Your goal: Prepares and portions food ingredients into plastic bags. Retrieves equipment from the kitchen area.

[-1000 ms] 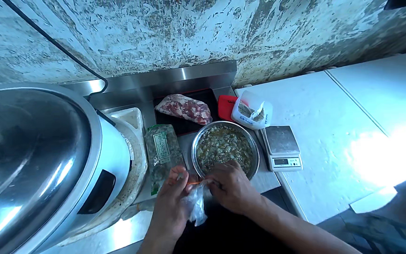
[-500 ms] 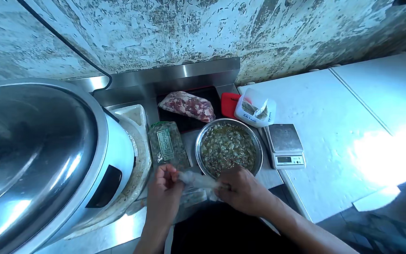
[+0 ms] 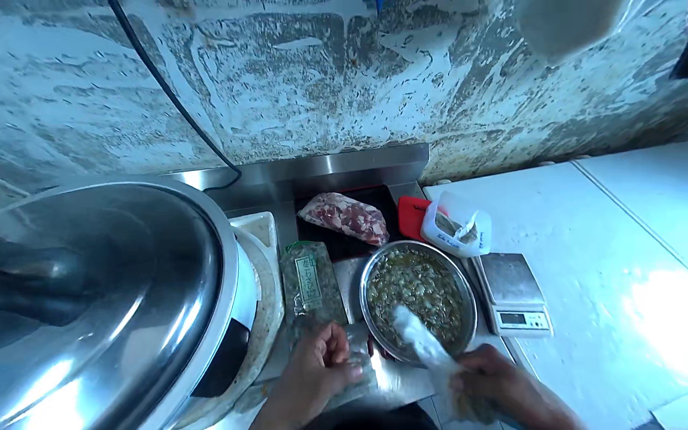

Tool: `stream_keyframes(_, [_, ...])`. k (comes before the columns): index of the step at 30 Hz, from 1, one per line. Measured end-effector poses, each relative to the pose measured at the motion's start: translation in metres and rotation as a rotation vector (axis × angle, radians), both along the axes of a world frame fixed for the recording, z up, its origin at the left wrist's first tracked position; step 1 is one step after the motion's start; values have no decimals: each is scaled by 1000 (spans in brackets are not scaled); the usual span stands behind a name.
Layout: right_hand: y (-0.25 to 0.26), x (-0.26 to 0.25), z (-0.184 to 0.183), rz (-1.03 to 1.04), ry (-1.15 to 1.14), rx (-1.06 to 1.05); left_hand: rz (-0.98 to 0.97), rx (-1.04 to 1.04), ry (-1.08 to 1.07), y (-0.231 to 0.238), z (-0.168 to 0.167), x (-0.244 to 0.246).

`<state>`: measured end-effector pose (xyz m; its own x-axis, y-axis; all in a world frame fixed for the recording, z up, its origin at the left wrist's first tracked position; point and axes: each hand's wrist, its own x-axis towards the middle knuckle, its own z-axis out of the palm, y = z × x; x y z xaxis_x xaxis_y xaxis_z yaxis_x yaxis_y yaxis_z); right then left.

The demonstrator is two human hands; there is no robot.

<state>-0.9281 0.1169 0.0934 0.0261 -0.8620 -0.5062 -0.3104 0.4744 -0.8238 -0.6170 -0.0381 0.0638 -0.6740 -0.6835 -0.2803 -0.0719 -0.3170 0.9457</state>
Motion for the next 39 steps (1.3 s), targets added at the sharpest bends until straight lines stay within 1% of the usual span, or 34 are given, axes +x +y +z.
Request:
stream_keyframes(1, [10,-8,-3,-62,16,-16,-29,-130,-96,-6,-2,1])
stream_keyframes(3, [27,-17,-2,-134,121,1,-13,-407,-346,-18,-4,-2])
stream_keyframes(5, [41,-13,-4,-201,157,3,56,-644,-536,-40,-3,-11])
stream_keyframes(7, [51,-4,-3,-240,126,-3,155,-798,-655,-70,5,-23])
stream_keyframes(10, [59,8,-1,-219,148,24,323,-888,-753,-115,7,-37])
stream_keyframes(13, [68,4,-6,-181,178,11,466,-922,-794,-150,-4,-45])
stream_keyframes(16, [79,-13,-3,-215,224,-10,539,-853,-843,-165,-8,-53])
stream_keyframes(18, [86,-33,-1,-299,257,7,547,-830,-836,-163,-6,-63])
stream_keyframes(19, [89,-45,-1,-366,278,16,521,-821,-824,-157,-3,-71])
stream_keyframes(22, [85,-93,5,-647,401,34,370,-821,-752,-124,-1,-102])
stream_keyframes(25, [60,-167,6,-863,553,6,219,-886,-613,-84,-17,-136])
stream_keyframes(28, [19,-250,-19,-927,650,-11,129,-934,-496,-46,-32,-160])
stream_keyframes(30, [-17,-281,-31,-856,749,53,111,-928,-481,-25,-36,-166])
stream_keyframes(31, [-37,-281,-28,-798,811,26,123,-912,-485,-16,-36,-166])
stream_keyframes(33, [-81,-265,-20,-649,883,-234,144,-869,-527,2,-34,-161])
stream_keyframes(34, [-104,-255,-19,-539,850,-378,153,-849,-569,11,-33,-158])
stream_keyframes(35, [-129,-248,-22,-404,771,-473,162,-833,-609,20,-32,-155])
stream_keyframes(36, [-156,-244,-27,-257,682,-488,171,-811,-643,27,-31,-153])
stream_keyframes(37, [-182,-244,-35,-112,631,-412,180,-788,-673,34,-29,-151])
stream_keyframes(39, [-220,-242,-57,111,653,-145,191,-710,-732,51,-19,-149])
